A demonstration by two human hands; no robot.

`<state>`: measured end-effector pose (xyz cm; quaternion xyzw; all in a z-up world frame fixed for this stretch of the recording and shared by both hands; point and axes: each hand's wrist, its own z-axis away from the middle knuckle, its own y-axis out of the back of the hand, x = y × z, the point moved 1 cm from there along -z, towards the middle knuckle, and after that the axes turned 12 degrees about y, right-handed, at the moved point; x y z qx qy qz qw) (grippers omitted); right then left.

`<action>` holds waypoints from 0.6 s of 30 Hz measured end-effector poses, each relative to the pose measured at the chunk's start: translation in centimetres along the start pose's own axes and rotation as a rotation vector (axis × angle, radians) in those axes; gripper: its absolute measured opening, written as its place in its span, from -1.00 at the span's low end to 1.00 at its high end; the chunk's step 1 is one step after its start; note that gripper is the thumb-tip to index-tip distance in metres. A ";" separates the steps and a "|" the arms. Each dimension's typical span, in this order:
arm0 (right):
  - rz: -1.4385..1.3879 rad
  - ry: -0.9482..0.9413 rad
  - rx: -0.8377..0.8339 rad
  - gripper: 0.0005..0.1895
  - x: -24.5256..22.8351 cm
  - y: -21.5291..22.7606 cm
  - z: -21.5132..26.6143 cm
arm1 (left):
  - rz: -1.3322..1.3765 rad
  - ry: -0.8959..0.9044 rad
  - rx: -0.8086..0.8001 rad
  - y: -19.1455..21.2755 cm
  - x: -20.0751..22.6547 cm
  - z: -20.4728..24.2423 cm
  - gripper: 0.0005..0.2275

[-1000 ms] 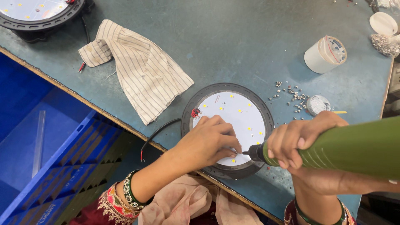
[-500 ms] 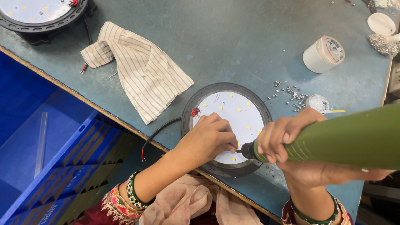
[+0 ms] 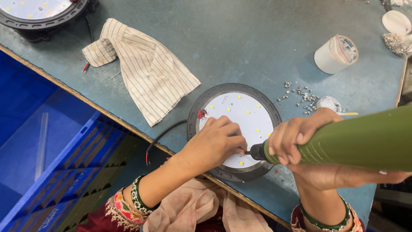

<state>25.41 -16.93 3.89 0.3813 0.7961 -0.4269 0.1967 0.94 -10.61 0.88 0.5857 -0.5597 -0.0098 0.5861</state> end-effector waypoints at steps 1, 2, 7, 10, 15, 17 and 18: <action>-0.014 -0.005 0.000 0.32 0.0 0.0 0.0 | -0.002 -0.008 0.003 0.0 0.0 0.0 -0.94; -0.021 -0.007 0.001 0.32 0.0 -0.1 0.0 | -0.001 -0.011 0.005 0.1 0.0 0.0 -0.94; -0.024 -0.014 -0.008 0.31 -0.3 0.0 -0.1 | -0.003 -0.025 0.028 0.2 0.2 0.2 -0.93; -0.028 -0.023 -0.038 0.33 -0.5 0.3 -0.2 | -0.020 -0.009 0.024 0.2 0.3 0.2 -0.93; -0.002 -0.023 -0.021 0.35 -0.4 0.4 0.2 | -0.020 -0.016 0.024 0.2 0.3 0.1 -0.93; 0.007 -0.013 -0.009 0.35 -0.3 0.2 0.3 | -0.003 -0.018 0.015 0.3 0.3 0.1 -0.93; 0.014 -0.007 -0.002 0.35 -0.3 0.1 0.3 | 0.013 -0.020 0.007 0.4 0.3 0.1 -0.93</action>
